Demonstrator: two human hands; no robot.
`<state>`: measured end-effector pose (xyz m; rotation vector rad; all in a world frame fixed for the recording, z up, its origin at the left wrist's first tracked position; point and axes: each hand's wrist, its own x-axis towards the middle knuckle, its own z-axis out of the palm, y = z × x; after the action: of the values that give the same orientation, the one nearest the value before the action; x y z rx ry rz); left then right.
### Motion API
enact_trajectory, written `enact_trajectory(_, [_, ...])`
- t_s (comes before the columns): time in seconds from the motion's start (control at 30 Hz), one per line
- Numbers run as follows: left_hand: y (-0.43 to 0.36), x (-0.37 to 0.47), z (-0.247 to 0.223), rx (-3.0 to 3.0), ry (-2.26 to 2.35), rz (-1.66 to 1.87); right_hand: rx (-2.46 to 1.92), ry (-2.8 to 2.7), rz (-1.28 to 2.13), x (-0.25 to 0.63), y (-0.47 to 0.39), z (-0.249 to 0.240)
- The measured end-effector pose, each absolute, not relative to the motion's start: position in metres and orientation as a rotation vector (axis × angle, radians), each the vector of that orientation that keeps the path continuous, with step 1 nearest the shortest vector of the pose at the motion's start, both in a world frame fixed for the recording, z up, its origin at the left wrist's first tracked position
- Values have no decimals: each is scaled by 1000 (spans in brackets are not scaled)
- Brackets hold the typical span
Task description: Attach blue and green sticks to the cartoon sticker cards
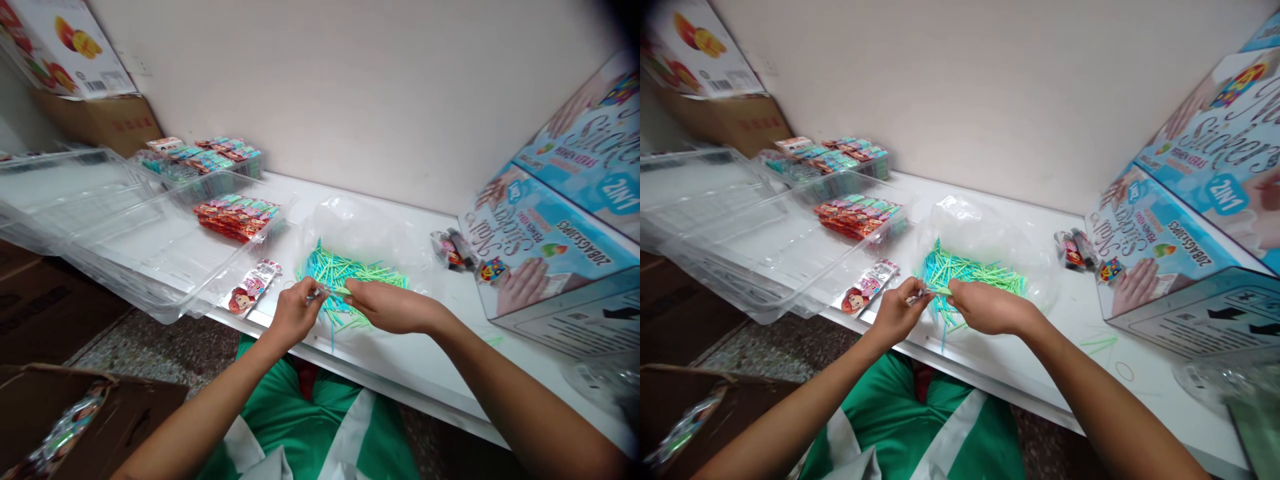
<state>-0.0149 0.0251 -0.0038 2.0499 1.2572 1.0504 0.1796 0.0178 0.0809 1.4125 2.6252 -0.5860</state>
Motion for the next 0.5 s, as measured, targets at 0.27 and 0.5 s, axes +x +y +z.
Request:
enact_trajectory(0.27, [27, -15, -5, 2417, 1065, 968, 1369, 2553, -336, 173, 17, 77])
enact_trajectory(0.5, [12, -11, 11, 2338, 1021, 600, 1239, 2565, -390, 162, 16, 85])
